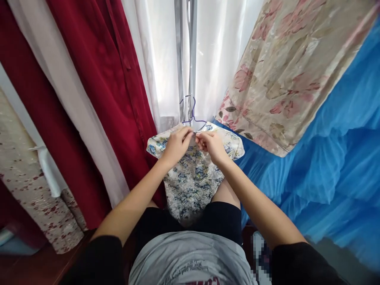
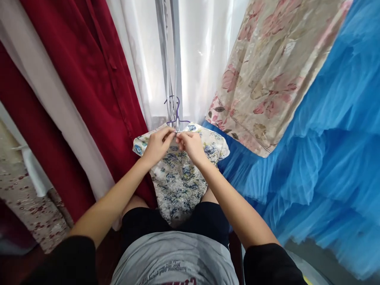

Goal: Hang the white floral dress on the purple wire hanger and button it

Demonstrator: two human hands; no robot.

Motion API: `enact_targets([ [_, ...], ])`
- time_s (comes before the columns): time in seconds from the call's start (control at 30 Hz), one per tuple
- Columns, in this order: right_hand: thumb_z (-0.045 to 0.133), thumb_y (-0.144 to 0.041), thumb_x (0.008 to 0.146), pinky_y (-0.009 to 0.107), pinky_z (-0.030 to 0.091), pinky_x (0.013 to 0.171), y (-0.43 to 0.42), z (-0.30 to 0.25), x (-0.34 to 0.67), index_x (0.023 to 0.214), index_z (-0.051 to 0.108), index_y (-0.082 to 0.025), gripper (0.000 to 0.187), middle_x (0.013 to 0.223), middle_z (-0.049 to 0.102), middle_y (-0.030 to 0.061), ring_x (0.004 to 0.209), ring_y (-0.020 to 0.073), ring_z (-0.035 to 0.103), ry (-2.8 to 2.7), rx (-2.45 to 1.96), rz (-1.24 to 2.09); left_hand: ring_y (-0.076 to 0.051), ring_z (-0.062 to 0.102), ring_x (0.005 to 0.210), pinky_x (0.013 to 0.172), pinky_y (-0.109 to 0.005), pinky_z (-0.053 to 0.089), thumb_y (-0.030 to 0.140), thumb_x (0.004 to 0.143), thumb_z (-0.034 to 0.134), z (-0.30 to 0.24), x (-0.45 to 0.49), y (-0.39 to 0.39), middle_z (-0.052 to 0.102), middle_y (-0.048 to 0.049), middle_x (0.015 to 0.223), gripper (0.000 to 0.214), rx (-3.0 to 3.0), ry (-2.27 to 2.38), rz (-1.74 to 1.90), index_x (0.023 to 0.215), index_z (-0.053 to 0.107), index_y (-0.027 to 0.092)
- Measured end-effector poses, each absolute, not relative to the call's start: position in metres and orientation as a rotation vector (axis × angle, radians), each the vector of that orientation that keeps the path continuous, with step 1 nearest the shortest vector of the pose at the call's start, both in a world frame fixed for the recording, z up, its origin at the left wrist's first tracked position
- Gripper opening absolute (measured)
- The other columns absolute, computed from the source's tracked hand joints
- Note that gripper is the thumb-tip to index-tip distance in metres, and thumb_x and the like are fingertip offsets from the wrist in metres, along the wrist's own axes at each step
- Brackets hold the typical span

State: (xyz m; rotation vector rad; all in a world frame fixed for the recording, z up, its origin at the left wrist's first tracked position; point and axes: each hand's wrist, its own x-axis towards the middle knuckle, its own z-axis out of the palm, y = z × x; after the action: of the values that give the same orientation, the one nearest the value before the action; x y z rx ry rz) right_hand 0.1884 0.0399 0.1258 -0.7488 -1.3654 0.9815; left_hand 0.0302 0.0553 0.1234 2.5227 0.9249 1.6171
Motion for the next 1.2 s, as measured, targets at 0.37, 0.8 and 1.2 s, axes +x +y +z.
enact_targets([
  [0.37,0.058,-0.033,0.075,0.028,0.021,0.046,0.032,0.009,0.157,0.045,0.052,-0.021,0.032,0.037,0.039,-0.0043,0.039,0.0102,0.033,-1.092,-0.835,1.017,-0.015,0.063,0.086,0.081,-0.025,0.048,0.03,0.098,0.058,0.128,-0.03,0.085,0.068,-0.0033,0.09,0.017,1.908,1.019,2.246,0.097,0.067,0.016],
  [0.8,0.055,-0.052,0.077,0.025,0.021,0.039,0.021,-0.035,0.154,0.065,0.053,-0.023,0.031,0.047,0.04,-0.0074,0.037,0.0093,0.028,-0.753,-0.838,1.068,-0.012,0.057,0.06,0.065,-0.024,0.045,0.037,0.087,0.066,-0.06,-0.001,0.08,0.054,0.0025,0.064,0.03,0.651,0.903,1.826,0.072,0.046,0.02],
  [1.2,0.054,-0.072,0.088,0.033,0.051,0.081,-0.006,-0.023,0.18,0.095,0.072,-0.023,0.053,0.089,0.072,0.0052,0.101,0.0252,0.064,-1.148,-0.816,1.212,-0.024,0.064,0.114,0.103,-0.035,0.048,0.042,0.097,0.06,0.006,0.069,0.005,0.068,-0.0098,0.112,0.024,1.721,0.752,1.713,0.1,0.071,0.02],
])
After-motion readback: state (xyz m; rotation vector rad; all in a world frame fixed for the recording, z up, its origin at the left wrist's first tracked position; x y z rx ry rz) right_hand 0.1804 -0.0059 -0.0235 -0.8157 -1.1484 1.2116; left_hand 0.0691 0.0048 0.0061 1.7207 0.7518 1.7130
